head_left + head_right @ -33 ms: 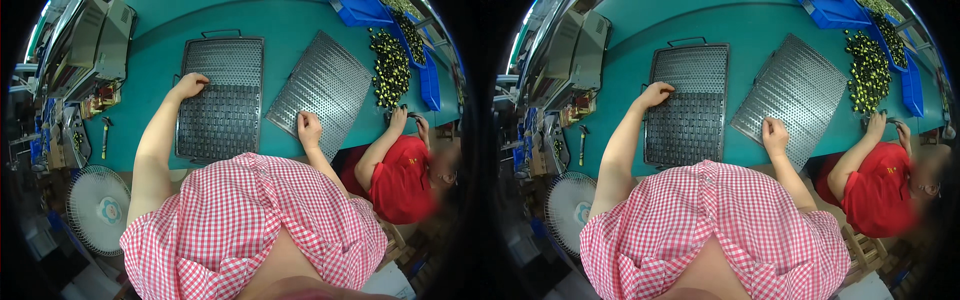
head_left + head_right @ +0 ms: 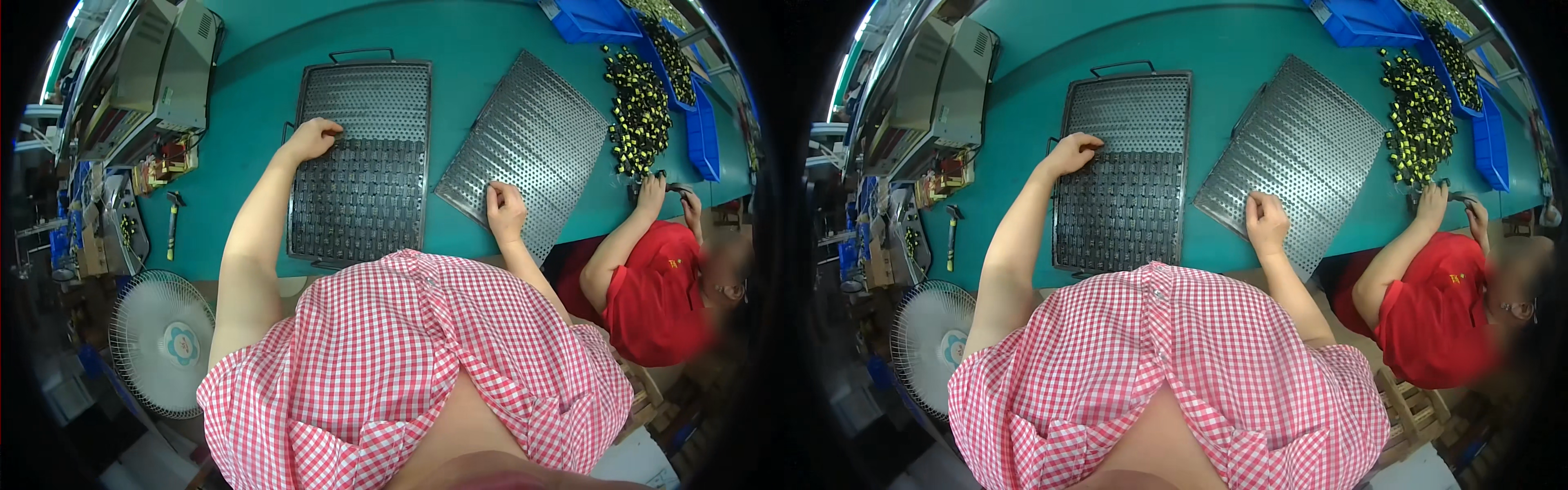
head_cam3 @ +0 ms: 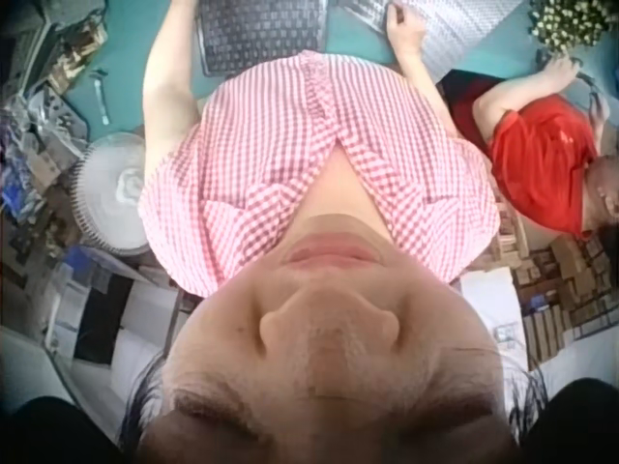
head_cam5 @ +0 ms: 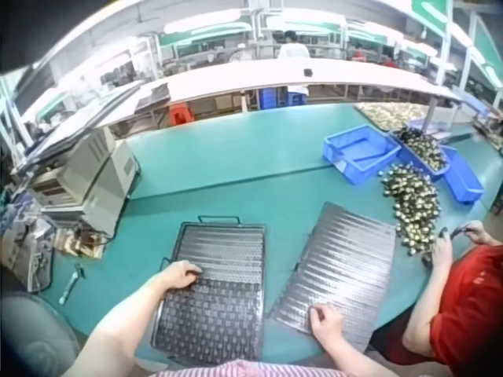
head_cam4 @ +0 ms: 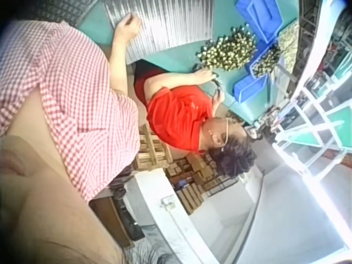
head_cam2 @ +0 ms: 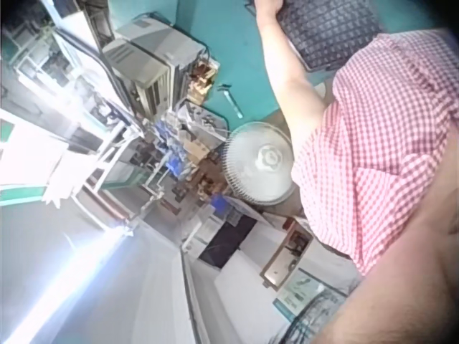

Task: Placing small electronic components into a perforated metal grid plate on a workbench.

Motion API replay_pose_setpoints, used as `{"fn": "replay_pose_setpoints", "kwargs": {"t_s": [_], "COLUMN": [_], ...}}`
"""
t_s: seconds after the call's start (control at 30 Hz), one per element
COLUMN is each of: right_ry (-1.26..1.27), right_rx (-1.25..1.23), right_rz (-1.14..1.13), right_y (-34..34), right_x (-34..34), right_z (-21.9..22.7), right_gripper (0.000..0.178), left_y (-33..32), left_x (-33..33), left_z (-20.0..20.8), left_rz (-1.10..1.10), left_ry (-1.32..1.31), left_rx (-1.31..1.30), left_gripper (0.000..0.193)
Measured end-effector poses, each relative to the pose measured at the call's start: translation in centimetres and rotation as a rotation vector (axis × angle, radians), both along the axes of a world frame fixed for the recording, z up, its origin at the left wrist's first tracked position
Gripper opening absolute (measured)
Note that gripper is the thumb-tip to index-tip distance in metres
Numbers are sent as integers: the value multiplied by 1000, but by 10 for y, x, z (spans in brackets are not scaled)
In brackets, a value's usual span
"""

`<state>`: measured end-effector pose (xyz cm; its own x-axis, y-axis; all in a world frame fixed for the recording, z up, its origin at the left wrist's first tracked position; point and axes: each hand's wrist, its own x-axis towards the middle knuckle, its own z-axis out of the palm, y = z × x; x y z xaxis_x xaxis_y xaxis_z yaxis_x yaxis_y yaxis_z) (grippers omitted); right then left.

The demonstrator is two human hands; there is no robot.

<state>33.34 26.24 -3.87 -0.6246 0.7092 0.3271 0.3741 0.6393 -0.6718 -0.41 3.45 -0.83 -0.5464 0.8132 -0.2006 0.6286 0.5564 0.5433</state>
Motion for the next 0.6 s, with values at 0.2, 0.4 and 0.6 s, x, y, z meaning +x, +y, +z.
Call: {"fn": "replay_pose_setpoints", "kwargs": {"t_s": [0.2,0.4,0.6], "right_ry": [19,2,2], "right_rx": [-7,2,14], "right_rz": [22,-7,-3], "right_y": [-1,0,-1], "right_x": [0,-1,-2], "right_z": [0,-2,1], "right_gripper": [6,3,3], "left_y": [6,7,9], "left_x": [7,12,14], "left_z": [3,4,6], "left_rz": [50,113,113], "left_ry": [-178,-157,-104], "left_rx": [-60,-24,-73], "left_gripper": [23,21,22]}}
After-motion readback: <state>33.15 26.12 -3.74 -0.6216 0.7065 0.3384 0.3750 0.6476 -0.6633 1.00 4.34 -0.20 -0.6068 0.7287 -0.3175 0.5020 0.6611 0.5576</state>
